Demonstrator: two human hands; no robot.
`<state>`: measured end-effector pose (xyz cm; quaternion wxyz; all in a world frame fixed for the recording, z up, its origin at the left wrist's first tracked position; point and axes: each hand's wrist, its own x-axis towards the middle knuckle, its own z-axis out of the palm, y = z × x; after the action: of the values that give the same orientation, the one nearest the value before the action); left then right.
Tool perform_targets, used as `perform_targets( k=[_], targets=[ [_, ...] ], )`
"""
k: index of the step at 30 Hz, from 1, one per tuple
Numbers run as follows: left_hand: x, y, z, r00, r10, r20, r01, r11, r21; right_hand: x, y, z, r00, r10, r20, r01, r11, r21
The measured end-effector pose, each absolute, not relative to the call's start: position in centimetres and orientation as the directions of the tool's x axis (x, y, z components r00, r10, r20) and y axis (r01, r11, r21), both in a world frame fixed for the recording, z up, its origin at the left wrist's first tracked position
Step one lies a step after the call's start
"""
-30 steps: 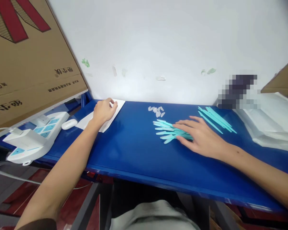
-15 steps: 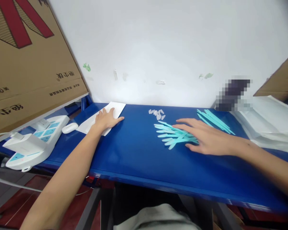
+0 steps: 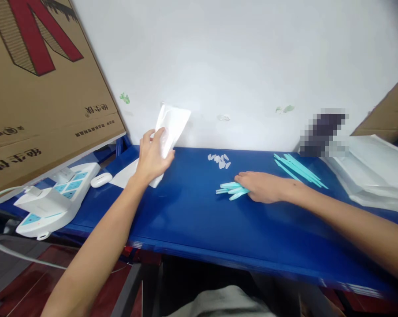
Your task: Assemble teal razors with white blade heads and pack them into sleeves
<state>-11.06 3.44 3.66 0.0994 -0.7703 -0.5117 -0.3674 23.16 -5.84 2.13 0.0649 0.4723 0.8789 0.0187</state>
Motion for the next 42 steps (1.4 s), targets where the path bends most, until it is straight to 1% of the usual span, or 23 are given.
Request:
perform_targets(
  k=[3,4,5,6,8,10,11,13,14,16,19,25,27,29,30,31,32,33,34,36,38,40,42],
  targets=[
    [-8.4,1.8,3.3,0.369,0.517,0.772,0.704,-0.698,0.131,23.6,-6.9,1.4,-0.559,0.828,0.041,0.824,0.550,0.133],
    [-7.6,1.3,3.0,0.409,0.486,0.772,0.663,-0.740,0.114,23.8,-7.3,1.3,-0.555,0.824,0.110,0.831,0.545,0.113],
    [-6.9,1.0,2.7,0.444,0.472,0.762,0.632,-0.768,0.108,24.0,-7.6,1.3,-0.544,0.818,0.188,0.837,0.544,0.054],
    [-6.4,0.7,2.4,0.474,0.469,0.746,0.608,-0.787,0.108,24.1,-7.9,1.4,-0.515,0.812,0.274,0.836,0.547,-0.048],
    [-5.9,0.4,2.0,0.505,0.475,0.721,0.583,-0.803,0.121,24.2,-8.2,1.6,-0.355,0.817,0.454,0.761,0.535,-0.367],
    [-6.0,0.5,1.7,0.500,0.473,0.725,0.575,-0.808,0.131,24.0,-8.2,1.6,-0.125,0.844,0.522,0.525,0.503,-0.687],
    [-6.2,0.6,1.7,0.487,0.466,0.739,0.574,-0.808,0.131,23.8,-8.1,1.4,-0.038,0.860,0.509,0.381,0.484,-0.788],
    [-6.7,0.9,1.8,0.456,0.440,0.773,0.574,-0.810,0.122,23.4,-7.8,0.9,0.053,0.886,0.460,0.154,0.448,-0.881],
    [-7.0,1.1,1.8,0.444,0.427,0.788,0.575,-0.810,0.115,23.2,-7.6,0.5,0.070,0.896,0.439,0.094,0.432,-0.897],
    [-7.4,1.3,2.0,0.433,0.406,0.804,0.576,-0.812,0.100,22.8,-7.4,-0.2,0.091,0.914,0.396,0.063,0.392,-0.918],
    [-7.6,1.5,2.1,0.446,0.402,0.800,0.576,-0.813,0.087,22.5,-7.4,-0.5,0.085,0.934,0.348,0.108,0.339,-0.935],
    [-7.6,1.5,2.0,0.486,0.437,0.757,0.573,-0.813,0.102,23.0,-7.7,0.7,0.160,0.891,0.424,0.229,0.384,-0.894],
    [-7.5,1.4,2.1,0.474,0.462,0.750,0.561,-0.815,0.147,23.1,-7.8,0.5,0.171,0.895,0.411,0.286,0.354,-0.890],
    [-7.2,1.2,2.3,0.367,0.518,0.772,0.509,-0.807,0.300,23.1,-8.0,0.0,0.152,0.898,0.413,0.374,0.335,-0.865],
    [-6.9,1.1,2.5,0.267,0.562,0.783,0.444,-0.793,0.417,23.1,-8.0,-0.2,0.134,0.901,0.413,0.402,0.332,-0.853],
    [-6.7,0.9,2.7,0.147,0.617,0.773,0.339,-0.765,0.547,23.0,-8.1,-0.4,0.118,0.906,0.407,0.411,0.329,-0.850],
    [-6.5,0.9,2.9,0.031,0.688,0.725,0.196,-0.715,0.671,23.0,-8.1,-0.6,0.098,0.915,0.390,0.405,0.321,-0.856],
    [-6.3,0.8,3.2,-0.054,0.770,0.636,0.034,-0.635,0.772,22.9,-8.0,-0.7,0.072,0.929,0.363,0.390,0.309,-0.868],
    [-6.1,0.8,3.5,-0.097,0.849,0.520,-0.121,-0.529,0.840,22.9,-7.9,-0.8,0.049,0.941,0.334,0.369,0.293,-0.882],
    [-5.9,0.9,3.9,-0.092,0.953,0.290,-0.347,-0.303,0.887,23.0,-7.8,-0.8,0.036,0.957,0.288,0.324,0.261,-0.909],
    [-5.9,1.1,4.0,-0.060,0.988,0.141,-0.461,-0.153,0.874,23.1,-7.7,-0.8,0.067,0.958,0.280,0.315,0.246,-0.917],
    [-5.8,1.3,3.8,-0.037,0.996,0.083,-0.529,-0.090,0.844,23.1,-7.8,-0.7,0.084,0.941,0.328,0.389,0.272,-0.880],
    [-5.5,1.5,3.4,-0.018,0.998,0.064,-0.570,-0.063,0.819,22.9,-7.9,-0.4,-0.005,0.921,0.390,0.520,0.335,-0.786]
  ],
)
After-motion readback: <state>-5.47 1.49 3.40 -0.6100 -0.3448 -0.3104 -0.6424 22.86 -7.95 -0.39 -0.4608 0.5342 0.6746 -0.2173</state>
